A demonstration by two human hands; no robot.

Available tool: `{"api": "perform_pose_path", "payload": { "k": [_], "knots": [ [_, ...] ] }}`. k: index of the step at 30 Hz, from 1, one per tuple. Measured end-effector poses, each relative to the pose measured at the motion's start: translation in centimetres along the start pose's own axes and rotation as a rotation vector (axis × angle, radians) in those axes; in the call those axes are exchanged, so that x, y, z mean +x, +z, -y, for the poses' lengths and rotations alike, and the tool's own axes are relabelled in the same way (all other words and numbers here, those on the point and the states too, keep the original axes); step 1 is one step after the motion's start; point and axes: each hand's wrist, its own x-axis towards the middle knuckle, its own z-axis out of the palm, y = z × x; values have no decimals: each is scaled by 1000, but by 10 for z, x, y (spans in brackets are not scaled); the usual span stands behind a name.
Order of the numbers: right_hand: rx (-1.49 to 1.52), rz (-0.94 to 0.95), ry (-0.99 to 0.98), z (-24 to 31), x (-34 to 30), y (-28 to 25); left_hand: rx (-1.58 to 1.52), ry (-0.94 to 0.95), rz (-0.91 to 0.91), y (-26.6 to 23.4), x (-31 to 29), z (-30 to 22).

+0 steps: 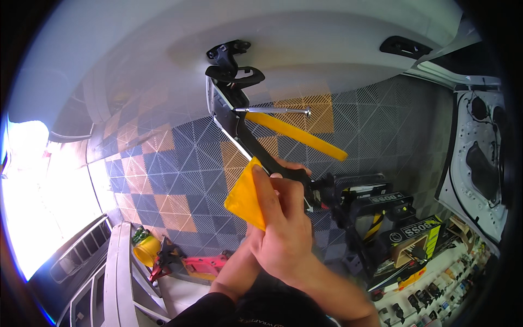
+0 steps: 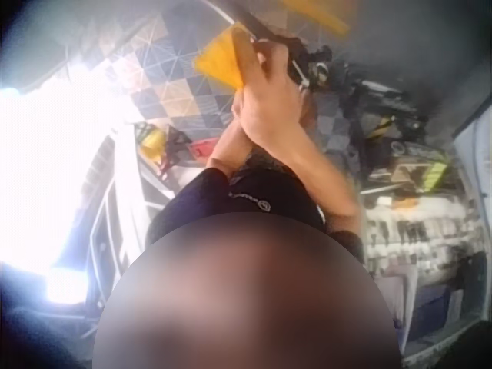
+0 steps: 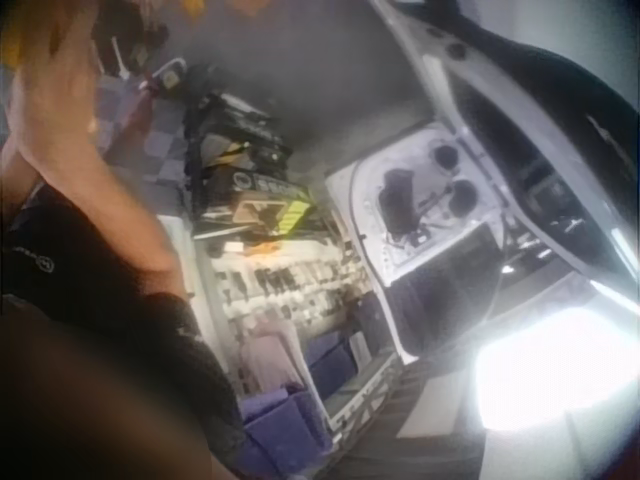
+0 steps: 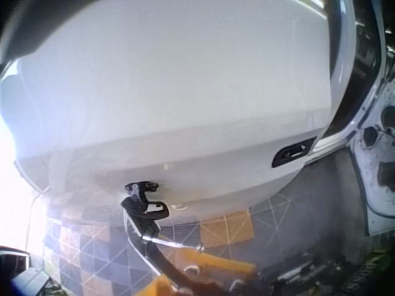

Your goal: The person installs a white car door handle onto a white door panel using a yellow plastic pry tool and a screwdriver. They align the handle, press it into place, and then use the screwdriver to tighten screws on the handle's mounting bracket.

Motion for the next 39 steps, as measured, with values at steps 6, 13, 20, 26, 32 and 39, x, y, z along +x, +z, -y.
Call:
{"api": "perform_pose_path", "payload": {
  "k": [6,13,20,26,32,39],
  "knots": [
    [-95,112,159,29,19,-9,29,-70,-27,4,0,-6],
    [-72,44,85,21,17,-6,85,-195,-66,6,-1,-20],
    [-67,-154,-305,-27,13,18,220,-220,-55,-12,9,-12],
    [-35,-124,-354,-35,18,8,316,-217,-36,-26,8,-10],
    [184,-132,-106,-25,13,19,175,-162,-6,-26,2,-10],
    [-12,-169,-177,-2,23,20,376,-144,-8,-17,6,-21]
  ]
}}
